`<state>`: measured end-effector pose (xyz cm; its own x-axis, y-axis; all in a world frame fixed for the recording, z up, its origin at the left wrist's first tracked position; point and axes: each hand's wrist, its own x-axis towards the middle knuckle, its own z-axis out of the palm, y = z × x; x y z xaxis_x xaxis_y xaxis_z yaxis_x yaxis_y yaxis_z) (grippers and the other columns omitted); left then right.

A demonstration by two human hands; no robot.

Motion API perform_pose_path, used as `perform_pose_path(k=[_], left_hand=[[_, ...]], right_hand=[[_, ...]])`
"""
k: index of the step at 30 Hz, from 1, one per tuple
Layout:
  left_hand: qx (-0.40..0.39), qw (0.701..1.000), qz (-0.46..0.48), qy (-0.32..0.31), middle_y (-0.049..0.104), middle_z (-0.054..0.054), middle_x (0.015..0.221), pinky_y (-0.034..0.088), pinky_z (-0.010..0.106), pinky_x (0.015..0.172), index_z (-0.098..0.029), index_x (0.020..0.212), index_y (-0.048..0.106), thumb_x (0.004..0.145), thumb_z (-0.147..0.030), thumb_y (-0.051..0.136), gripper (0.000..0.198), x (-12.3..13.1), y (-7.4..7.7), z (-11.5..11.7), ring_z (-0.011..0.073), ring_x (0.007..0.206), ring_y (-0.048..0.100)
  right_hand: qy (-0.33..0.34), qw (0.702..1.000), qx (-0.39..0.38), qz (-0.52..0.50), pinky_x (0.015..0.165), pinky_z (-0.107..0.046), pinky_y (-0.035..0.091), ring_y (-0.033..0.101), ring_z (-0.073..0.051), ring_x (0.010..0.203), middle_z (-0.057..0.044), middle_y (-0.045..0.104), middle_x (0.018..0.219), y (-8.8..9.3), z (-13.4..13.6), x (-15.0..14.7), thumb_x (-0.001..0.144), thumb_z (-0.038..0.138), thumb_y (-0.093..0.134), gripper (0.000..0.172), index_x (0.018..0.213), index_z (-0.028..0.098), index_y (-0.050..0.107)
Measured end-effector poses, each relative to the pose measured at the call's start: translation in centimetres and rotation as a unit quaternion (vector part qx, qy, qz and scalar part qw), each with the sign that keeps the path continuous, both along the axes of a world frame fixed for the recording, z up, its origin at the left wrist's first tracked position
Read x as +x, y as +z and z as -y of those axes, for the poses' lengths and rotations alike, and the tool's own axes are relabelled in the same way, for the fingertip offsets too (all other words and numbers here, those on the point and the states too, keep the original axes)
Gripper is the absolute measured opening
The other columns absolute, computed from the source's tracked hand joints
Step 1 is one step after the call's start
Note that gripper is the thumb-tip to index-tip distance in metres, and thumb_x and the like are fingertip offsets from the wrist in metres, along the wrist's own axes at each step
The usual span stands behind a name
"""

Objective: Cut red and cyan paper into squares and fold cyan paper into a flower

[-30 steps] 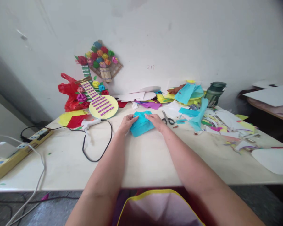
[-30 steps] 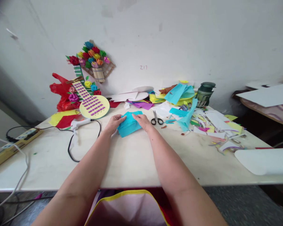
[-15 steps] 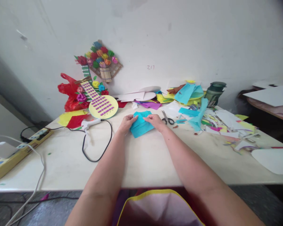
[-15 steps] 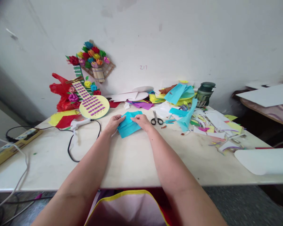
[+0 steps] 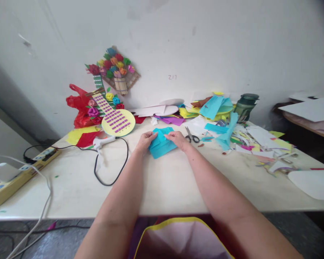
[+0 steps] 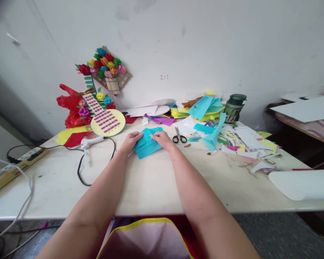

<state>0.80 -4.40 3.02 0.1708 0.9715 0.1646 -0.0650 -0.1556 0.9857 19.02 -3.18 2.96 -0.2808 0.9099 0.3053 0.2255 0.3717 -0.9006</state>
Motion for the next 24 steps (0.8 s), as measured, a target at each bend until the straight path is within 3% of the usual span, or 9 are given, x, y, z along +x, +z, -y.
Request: perform_pose_path(k=[8, 14, 24], left_hand=[[0.005, 1.000, -0.001, 0.009, 0.043, -0.006, 0.049, 0.026, 0.019, 0.042, -0.014, 0.064, 0.052, 0.062, -0.044, 0.069, 0.034, 0.2, 0.1, 0.0, 0.0048, 0.043, 0.035], [0.019, 0.997, -0.073, 0.021, 0.037, -0.006, 0.046, 0.020, 0.020, 0.040, -0.015, 0.059, 0.049, 0.062, -0.048, 0.067, 0.038, 0.6, 0.2, 0.1, 0.0041, 0.042, 0.029], [0.030, 0.996, -0.086, -0.003, 0.038, -0.006, 0.049, 0.022, 0.020, 0.041, -0.015, 0.066, 0.053, 0.065, -0.049, 0.064, 0.036, 0.7, 0.0, -0.1, 0.0050, 0.043, 0.030]], right_hand=[[-0.011, 1.000, -0.016, 0.012, 0.051, -0.025, 0.020, 0.024, -0.009, 0.052, 0.006, 0.026, 0.050, 0.2, 0.1, 0.1, 0.064, 0.052, 0.056, 0.040, 0.049, 0.018, 0.039], [-0.015, 1.000, -0.021, 0.018, 0.052, -0.025, 0.026, 0.032, -0.009, 0.054, 0.005, 0.039, 0.052, 0.4, 0.4, -0.7, 0.058, 0.050, 0.063, 0.036, 0.059, 0.016, 0.055], [-0.033, 0.999, -0.006, 0.021, 0.048, -0.024, 0.022, 0.026, -0.008, 0.050, 0.006, 0.030, 0.048, 0.1, 0.2, -0.7, 0.058, 0.052, 0.062, 0.040, 0.047, 0.017, 0.044]])
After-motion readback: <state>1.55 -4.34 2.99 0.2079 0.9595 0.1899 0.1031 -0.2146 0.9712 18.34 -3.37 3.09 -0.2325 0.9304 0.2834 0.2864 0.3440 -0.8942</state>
